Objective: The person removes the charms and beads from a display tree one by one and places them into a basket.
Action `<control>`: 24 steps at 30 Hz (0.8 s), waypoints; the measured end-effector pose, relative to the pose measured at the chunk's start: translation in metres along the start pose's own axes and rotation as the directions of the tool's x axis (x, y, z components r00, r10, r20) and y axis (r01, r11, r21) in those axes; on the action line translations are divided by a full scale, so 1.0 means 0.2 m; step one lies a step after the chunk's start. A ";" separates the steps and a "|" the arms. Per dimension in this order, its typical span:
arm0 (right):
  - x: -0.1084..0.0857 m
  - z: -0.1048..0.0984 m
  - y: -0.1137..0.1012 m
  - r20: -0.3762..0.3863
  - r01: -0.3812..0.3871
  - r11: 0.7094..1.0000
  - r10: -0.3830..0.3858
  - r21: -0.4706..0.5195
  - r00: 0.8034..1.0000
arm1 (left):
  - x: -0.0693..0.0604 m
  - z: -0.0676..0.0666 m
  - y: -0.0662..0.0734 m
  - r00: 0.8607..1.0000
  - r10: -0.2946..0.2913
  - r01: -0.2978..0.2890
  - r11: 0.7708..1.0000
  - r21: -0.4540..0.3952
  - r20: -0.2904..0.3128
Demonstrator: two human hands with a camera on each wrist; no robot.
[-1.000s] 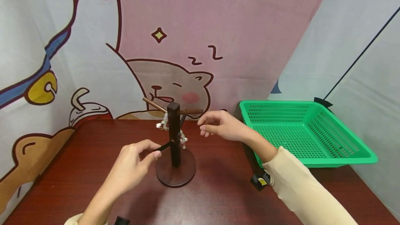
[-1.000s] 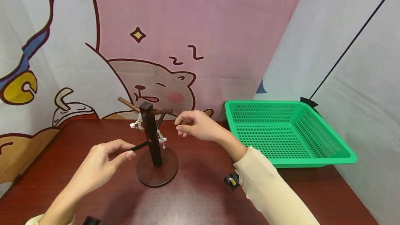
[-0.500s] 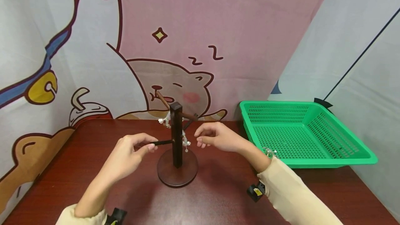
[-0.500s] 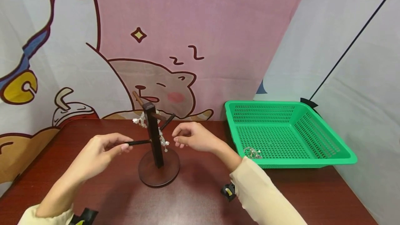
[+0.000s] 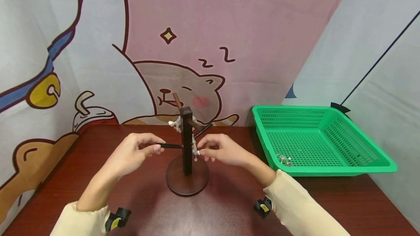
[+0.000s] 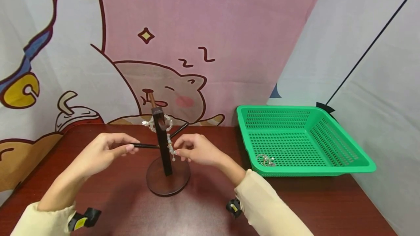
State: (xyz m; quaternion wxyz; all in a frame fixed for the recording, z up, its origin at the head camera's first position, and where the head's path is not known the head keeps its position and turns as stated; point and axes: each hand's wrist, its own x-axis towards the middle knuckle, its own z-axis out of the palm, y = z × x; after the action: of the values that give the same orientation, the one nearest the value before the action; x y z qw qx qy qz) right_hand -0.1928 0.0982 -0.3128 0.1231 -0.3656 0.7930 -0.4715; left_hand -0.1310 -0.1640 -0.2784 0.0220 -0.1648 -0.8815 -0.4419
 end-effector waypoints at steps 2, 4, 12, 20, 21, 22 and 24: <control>0.01 0.01 0.00 -0.011 0.003 1.000 -0.003 -0.008 1.000 | 0.00 0.00 0.00 1.000 -0.006 0.006 1.000 -0.007 0.003; 0.01 0.03 0.01 -0.019 0.006 1.000 -0.006 -0.010 1.000 | 0.00 0.00 0.00 1.000 -0.001 0.001 1.000 -0.013 0.004; 0.01 0.06 0.01 -0.026 0.023 1.000 -0.023 -0.003 0.999 | 0.00 0.00 0.01 1.000 -0.001 0.001 1.000 -0.015 -0.006; 0.01 0.06 0.00 -0.030 0.021 1.000 -0.021 -0.012 0.999 | 0.00 0.00 0.01 1.000 -0.004 0.004 1.000 -0.014 -0.001; 0.01 0.06 0.00 -0.030 0.020 1.000 -0.021 -0.015 0.999 | 0.00 0.00 0.01 1.000 -0.009 0.009 1.000 -0.013 -0.001; 0.01 0.06 0.00 -0.030 0.021 1.000 -0.021 -0.016 0.999 | 0.00 0.00 0.01 1.000 -0.012 0.012 1.000 -0.011 0.000; 0.02 0.06 0.00 -0.030 0.021 1.000 -0.021 -0.021 0.999 | 0.00 0.00 0.01 1.000 -0.008 0.008 1.000 -0.006 0.000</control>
State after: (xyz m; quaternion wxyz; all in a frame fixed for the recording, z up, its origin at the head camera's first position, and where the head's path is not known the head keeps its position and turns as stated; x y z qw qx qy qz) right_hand -0.1881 0.0878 -0.3193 0.1023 -0.3680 0.7956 -0.4702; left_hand -0.1302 -0.1632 -0.2776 0.0194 -0.1613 -0.8808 -0.4447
